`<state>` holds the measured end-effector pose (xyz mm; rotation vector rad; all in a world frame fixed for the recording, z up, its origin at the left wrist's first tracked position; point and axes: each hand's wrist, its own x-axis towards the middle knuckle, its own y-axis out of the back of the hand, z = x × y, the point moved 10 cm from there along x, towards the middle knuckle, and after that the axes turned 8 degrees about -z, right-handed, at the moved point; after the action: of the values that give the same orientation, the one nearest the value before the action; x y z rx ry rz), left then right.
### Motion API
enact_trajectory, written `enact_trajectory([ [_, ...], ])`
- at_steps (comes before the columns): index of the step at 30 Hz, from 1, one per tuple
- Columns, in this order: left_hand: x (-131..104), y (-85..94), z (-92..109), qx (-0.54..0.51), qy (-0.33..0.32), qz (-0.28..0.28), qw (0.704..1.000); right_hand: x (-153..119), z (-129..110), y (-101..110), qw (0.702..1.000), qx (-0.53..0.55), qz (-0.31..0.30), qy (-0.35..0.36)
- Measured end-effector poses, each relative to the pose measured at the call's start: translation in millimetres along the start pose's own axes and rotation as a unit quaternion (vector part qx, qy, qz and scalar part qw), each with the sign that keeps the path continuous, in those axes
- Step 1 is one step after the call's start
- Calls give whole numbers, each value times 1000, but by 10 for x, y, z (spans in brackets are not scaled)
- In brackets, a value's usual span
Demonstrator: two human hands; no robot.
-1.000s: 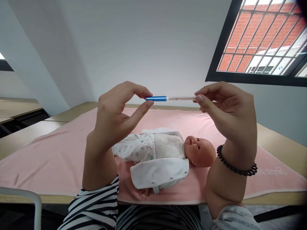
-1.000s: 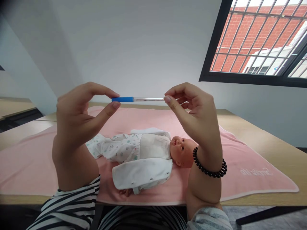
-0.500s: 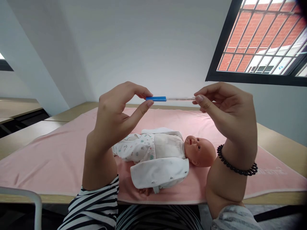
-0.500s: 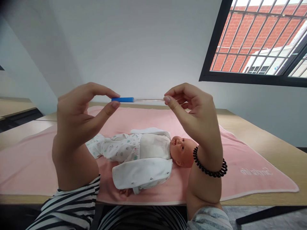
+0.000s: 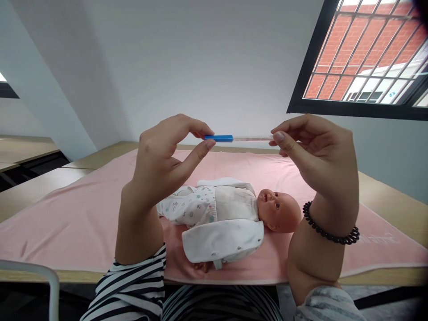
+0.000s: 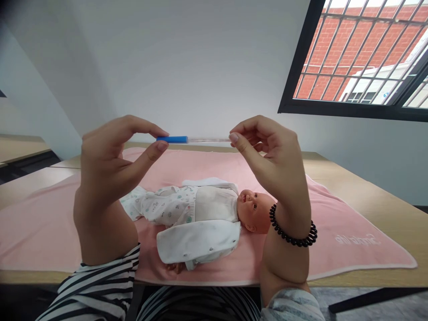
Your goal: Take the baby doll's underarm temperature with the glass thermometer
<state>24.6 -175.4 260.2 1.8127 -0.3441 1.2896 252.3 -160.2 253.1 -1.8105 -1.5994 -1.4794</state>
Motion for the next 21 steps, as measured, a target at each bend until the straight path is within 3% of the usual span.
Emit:
enact_trajectory([
  [21,8,-19,21,-4,1,-22,1000,14,0,-5,1000,18,-2,4],
])
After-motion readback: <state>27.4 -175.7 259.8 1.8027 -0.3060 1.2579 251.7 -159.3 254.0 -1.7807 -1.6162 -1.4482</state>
